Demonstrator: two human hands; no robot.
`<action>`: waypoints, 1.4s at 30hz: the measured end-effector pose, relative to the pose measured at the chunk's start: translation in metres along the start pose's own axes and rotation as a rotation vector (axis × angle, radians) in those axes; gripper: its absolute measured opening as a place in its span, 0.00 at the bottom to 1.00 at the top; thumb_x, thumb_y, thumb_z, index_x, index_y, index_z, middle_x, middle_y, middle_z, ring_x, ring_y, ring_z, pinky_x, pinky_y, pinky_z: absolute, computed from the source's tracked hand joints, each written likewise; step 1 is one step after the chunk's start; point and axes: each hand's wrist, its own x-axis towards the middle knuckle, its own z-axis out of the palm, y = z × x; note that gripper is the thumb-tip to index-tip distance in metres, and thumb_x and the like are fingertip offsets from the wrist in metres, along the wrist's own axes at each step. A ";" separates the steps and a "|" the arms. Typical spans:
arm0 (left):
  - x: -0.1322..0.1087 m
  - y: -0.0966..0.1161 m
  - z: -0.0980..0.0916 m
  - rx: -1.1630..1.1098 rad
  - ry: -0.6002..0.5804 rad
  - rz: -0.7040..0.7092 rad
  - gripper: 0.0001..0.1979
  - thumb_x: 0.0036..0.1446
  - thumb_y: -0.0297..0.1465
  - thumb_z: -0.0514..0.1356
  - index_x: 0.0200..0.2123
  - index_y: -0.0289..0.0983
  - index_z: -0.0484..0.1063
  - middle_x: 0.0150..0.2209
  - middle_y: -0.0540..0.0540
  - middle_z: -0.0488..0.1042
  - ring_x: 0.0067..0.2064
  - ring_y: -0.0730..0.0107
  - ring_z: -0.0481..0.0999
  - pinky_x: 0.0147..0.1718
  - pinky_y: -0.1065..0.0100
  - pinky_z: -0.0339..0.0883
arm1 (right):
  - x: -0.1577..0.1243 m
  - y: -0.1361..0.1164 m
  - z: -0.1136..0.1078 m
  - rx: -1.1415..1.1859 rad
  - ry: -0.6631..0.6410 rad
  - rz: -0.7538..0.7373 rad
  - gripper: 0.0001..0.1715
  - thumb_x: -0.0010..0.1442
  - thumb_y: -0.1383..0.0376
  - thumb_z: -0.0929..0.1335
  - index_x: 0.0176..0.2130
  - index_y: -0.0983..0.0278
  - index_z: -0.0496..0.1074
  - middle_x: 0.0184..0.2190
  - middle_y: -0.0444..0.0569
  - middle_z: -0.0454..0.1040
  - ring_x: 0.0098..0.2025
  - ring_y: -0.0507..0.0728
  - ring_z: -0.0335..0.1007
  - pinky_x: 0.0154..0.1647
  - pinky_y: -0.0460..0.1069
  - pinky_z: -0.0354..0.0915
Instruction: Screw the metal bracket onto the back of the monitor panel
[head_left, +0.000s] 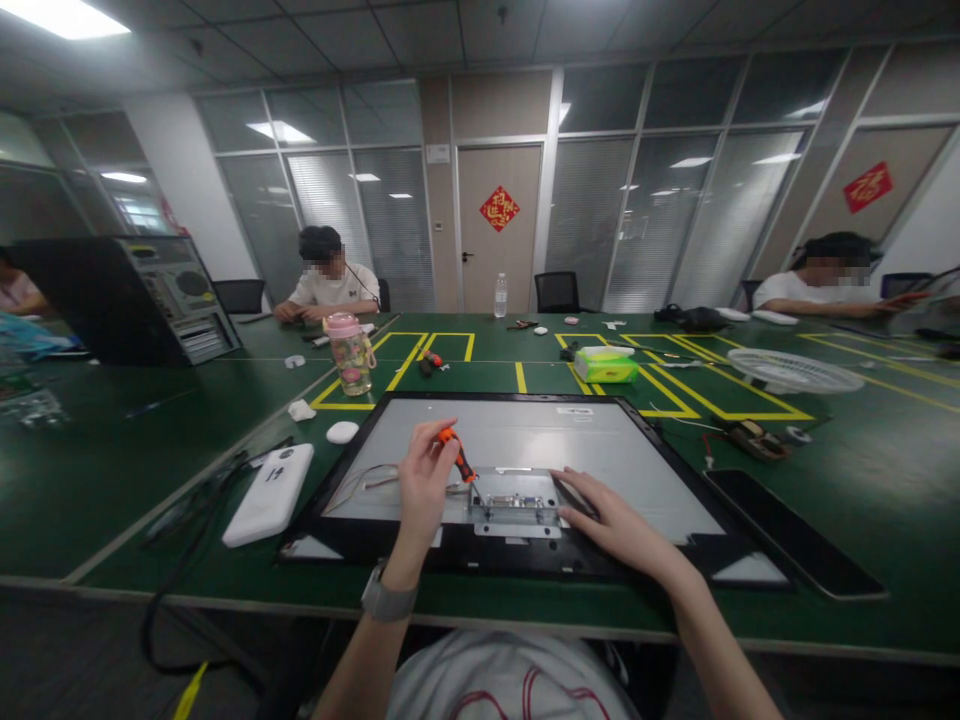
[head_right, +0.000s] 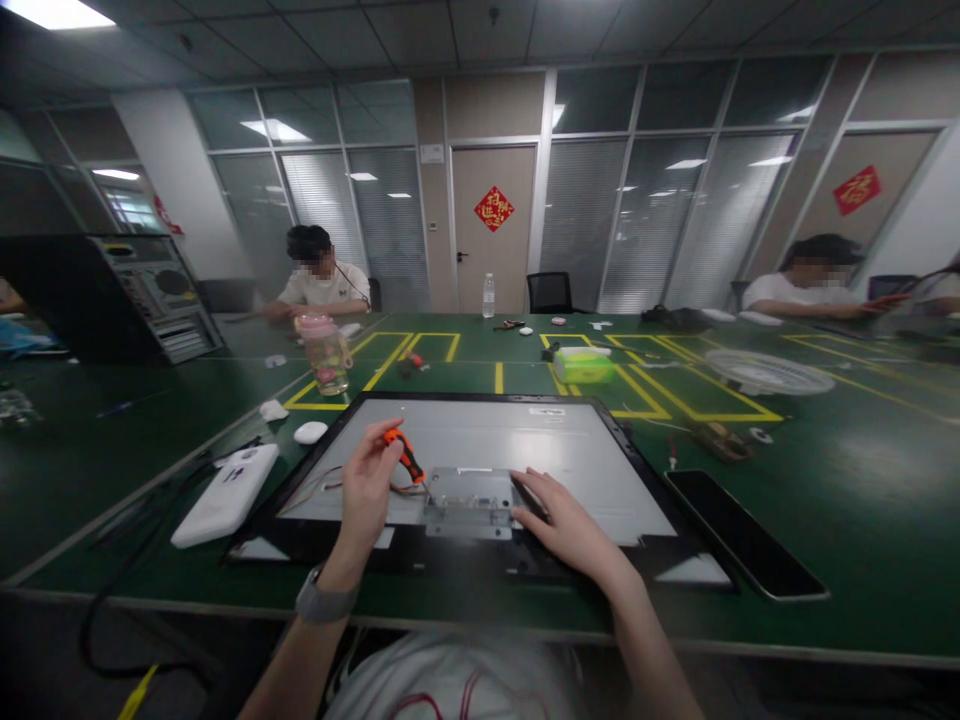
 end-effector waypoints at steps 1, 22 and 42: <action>0.000 0.000 0.000 -0.023 -0.005 -0.023 0.14 0.56 0.37 0.61 0.45 0.38 0.76 0.40 0.45 0.73 0.38 0.71 0.74 0.39 0.71 0.69 | 0.000 0.001 0.001 -0.001 -0.002 0.000 0.36 0.61 0.48 0.61 0.62 0.62 0.62 0.64 0.55 0.59 0.67 0.65 0.51 0.67 0.61 0.49; -0.002 0.001 0.002 -0.083 -0.018 -0.110 0.19 0.60 0.38 0.57 0.52 0.37 0.72 0.41 0.44 0.74 0.39 0.69 0.75 0.43 0.66 0.69 | 0.001 -0.001 0.000 -0.006 -0.013 -0.003 0.36 0.62 0.49 0.61 0.62 0.64 0.62 0.64 0.57 0.59 0.67 0.64 0.51 0.67 0.60 0.48; -0.003 0.000 0.002 -0.124 -0.070 -0.150 0.19 0.62 0.41 0.55 0.52 0.38 0.69 0.44 0.42 0.73 0.39 0.68 0.76 0.44 0.65 0.69 | 0.000 -0.001 0.000 0.011 0.007 -0.019 0.34 0.62 0.48 0.62 0.62 0.60 0.63 0.64 0.53 0.61 0.66 0.64 0.52 0.67 0.62 0.49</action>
